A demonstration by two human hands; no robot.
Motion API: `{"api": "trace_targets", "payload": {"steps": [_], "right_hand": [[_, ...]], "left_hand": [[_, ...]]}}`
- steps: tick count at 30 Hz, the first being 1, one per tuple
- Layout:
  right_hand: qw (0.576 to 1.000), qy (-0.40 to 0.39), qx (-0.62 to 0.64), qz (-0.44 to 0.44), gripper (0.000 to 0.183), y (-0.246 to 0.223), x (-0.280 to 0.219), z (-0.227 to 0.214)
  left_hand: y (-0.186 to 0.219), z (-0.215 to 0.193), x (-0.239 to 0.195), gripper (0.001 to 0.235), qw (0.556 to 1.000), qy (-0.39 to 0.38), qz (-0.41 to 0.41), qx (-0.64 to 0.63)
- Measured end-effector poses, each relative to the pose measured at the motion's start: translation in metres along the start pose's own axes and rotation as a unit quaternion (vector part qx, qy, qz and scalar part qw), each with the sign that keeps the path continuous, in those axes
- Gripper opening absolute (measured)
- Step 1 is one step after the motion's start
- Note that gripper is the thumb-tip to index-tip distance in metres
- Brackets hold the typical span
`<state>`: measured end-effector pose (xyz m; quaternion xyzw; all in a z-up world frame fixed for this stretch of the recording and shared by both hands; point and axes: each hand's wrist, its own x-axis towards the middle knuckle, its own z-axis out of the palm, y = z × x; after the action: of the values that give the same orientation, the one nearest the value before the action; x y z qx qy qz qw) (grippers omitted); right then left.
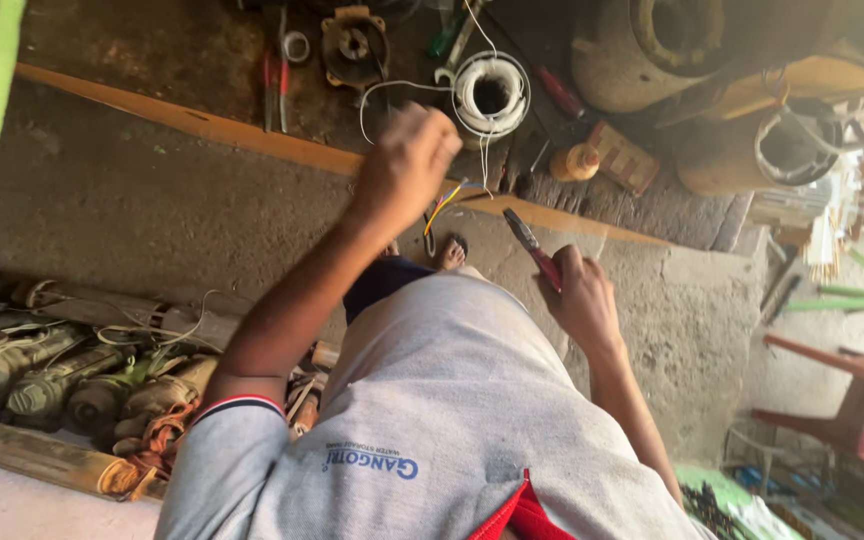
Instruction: The person strips insulation from multiple wires using pliers and twists the exposed ends together with their hands. They work at a cluttered workbench with various tools and motor parts visible.
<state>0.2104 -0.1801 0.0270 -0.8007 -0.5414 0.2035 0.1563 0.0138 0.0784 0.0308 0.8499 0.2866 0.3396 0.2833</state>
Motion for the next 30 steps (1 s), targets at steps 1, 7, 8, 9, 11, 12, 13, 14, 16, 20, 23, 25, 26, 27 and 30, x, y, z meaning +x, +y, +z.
{"api": "trace_targets", "payload": {"steps": [1,7,8,9,11,12,13,14,16,20,23,25,26,27,30], "right_hand": [[1.000,0.015,-0.006,0.001,0.031,-0.003,0.002,-0.001],[0.990,-0.024,0.069,0.118,0.032,-0.024,0.005,0.008],[0.989,-0.034,0.067,0.130,0.033,-0.026,0.004,0.009],[0.991,-0.021,0.084,0.103,0.030,-0.029,0.003,0.011],[0.992,0.004,0.119,0.049,0.025,-0.034,0.001,0.014],[0.993,0.001,0.107,0.053,0.025,-0.037,-0.001,0.015],[0.994,-0.001,0.095,0.056,0.026,-0.040,0.000,0.015],[0.995,-0.002,0.083,0.058,0.026,-0.043,0.001,0.015],[0.994,0.002,0.088,0.066,0.025,-0.047,0.003,0.015],[0.996,0.015,0.076,0.045,0.027,-0.050,0.005,0.018],[0.998,0.002,0.038,0.054,0.034,-0.044,0.008,0.023],[0.991,-0.076,0.056,0.099,0.042,-0.039,0.013,0.025],[0.984,-0.114,0.065,0.120,0.046,-0.036,0.015,0.025],[0.944,-0.167,0.238,0.153,0.047,-0.033,0.019,0.024],[0.803,-0.244,0.509,0.192,0.080,-0.026,0.032,0.021]], "left_hand": [[0.006,0.015,-0.004,0.017,0.996,-0.079,-0.047,-0.007],[0.005,0.053,-0.018,0.029,0.872,-0.187,-0.310,-0.329],[0.002,0.056,-0.019,0.028,0.893,-0.173,-0.274,-0.311],[-0.001,0.056,-0.021,0.028,0.912,-0.158,-0.241,-0.292],[-0.005,0.057,-0.025,0.027,0.930,-0.146,-0.206,-0.268],[-0.007,0.057,-0.026,0.027,0.931,-0.150,-0.205,-0.264],[-0.008,0.057,-0.026,0.027,0.932,-0.153,-0.202,-0.259],[-0.008,0.056,-0.026,0.028,0.933,-0.152,-0.198,-0.259],[-0.006,0.055,-0.024,0.030,0.936,-0.147,-0.188,-0.260],[-0.006,0.056,-0.027,0.033,0.939,-0.146,-0.194,-0.242],[-0.014,0.068,-0.030,0.033,0.937,-0.144,-0.203,-0.247],[-0.019,0.079,-0.035,0.031,0.932,-0.128,-0.210,-0.266],[-0.021,0.085,-0.038,0.029,0.916,-0.123,-0.225,-0.307],[-0.023,0.091,-0.039,0.027,0.899,-0.116,-0.237,-0.348],[-0.030,0.096,-0.037,0.023,0.857,-0.121,-0.252,-0.433]]}}
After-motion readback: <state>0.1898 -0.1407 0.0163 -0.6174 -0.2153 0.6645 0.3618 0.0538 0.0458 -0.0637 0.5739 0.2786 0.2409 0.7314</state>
